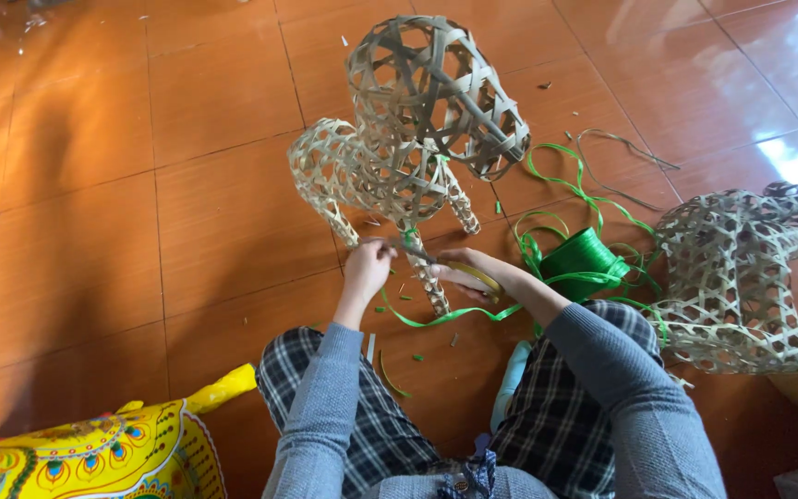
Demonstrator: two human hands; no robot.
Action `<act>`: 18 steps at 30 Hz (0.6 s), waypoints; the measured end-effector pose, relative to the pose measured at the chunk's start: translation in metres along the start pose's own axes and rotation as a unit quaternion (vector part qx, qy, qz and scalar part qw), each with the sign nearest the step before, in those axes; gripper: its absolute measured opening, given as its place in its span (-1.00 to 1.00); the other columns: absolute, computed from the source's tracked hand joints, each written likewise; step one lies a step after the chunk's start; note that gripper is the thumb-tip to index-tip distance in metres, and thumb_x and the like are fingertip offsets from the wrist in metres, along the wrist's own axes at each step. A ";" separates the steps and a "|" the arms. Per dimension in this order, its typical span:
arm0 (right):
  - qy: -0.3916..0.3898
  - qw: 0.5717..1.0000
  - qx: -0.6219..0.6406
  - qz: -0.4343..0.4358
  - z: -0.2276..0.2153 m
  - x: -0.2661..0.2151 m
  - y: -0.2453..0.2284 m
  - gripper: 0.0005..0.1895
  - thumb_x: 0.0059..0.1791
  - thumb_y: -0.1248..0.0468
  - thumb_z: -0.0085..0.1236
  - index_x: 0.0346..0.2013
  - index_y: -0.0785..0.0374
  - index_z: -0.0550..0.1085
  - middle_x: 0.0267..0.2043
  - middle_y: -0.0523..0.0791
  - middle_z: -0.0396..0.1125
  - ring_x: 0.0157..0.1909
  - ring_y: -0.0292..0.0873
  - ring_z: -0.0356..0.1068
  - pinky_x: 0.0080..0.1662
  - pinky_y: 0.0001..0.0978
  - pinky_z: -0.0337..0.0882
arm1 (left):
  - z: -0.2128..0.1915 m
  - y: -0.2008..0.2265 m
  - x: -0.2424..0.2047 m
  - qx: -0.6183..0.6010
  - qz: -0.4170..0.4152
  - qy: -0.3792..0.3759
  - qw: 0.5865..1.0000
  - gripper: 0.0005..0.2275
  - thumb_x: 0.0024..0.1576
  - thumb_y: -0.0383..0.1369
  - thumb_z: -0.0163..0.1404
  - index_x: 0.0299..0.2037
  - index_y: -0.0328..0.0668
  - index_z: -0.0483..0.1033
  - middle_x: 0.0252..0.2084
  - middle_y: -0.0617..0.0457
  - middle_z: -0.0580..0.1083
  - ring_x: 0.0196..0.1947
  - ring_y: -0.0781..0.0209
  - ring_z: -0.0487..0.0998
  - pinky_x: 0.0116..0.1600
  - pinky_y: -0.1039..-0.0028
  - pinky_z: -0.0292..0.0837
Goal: Tying green ribbons onto a woven bamboo giraffe frame and cutting them with scissors
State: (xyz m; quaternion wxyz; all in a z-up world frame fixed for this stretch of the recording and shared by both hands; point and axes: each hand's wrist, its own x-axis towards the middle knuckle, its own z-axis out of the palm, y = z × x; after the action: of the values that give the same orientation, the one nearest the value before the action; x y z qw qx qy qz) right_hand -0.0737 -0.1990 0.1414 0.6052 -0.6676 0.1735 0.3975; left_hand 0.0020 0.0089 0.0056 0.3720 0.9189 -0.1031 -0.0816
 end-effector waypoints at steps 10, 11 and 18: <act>-0.166 0.942 -0.290 -0.017 0.042 0.057 0.150 -0.78 -0.10 0.14 0.29 -0.26 0.17 0.56 -0.60 -0.01 0.35 -0.70 -0.16 0.34 -0.70 -0.43 0.40 | -0.023 0.014 -0.006 0.074 0.023 0.003 0.997 -0.80 0.17 -0.22 -0.07 -0.27 -0.10 0.58 -0.32 -0.15 0.56 -0.18 -0.21 0.58 -0.02 0.09 0.47; -0.131 0.876 -0.460 -0.063 0.058 0.070 0.170 -0.82 -0.08 0.13 0.08 -0.38 0.17 0.49 -0.48 -0.05 0.39 -0.52 -0.06 0.40 -0.58 -0.27 0.35 | -0.024 0.015 -0.008 0.066 0.040 0.001 0.997 -0.83 0.18 -0.28 -0.07 -0.36 -0.15 0.50 -0.41 -0.10 0.51 -0.33 -0.10 0.52 -0.22 0.17 0.36; 0.086 0.812 -0.566 -0.113 0.088 0.187 0.326 -0.30 -0.30 0.30 0.04 0.16 0.11 0.23 -0.28 -0.06 0.37 -0.23 0.07 0.44 -0.34 -0.06 0.40 | -0.026 0.022 -0.011 0.047 0.046 -0.034 0.997 -0.82 0.20 -0.37 -0.08 -0.47 -0.17 0.38 -0.59 0.00 0.40 -0.58 0.11 0.38 -0.48 0.33 0.16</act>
State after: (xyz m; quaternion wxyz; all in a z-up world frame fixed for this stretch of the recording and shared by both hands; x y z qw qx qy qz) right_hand -0.2178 -0.1363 -0.2113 0.1433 -0.9385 -0.1072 0.2953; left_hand -0.0061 0.0132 0.0404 0.3278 0.9265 -0.1617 -0.0901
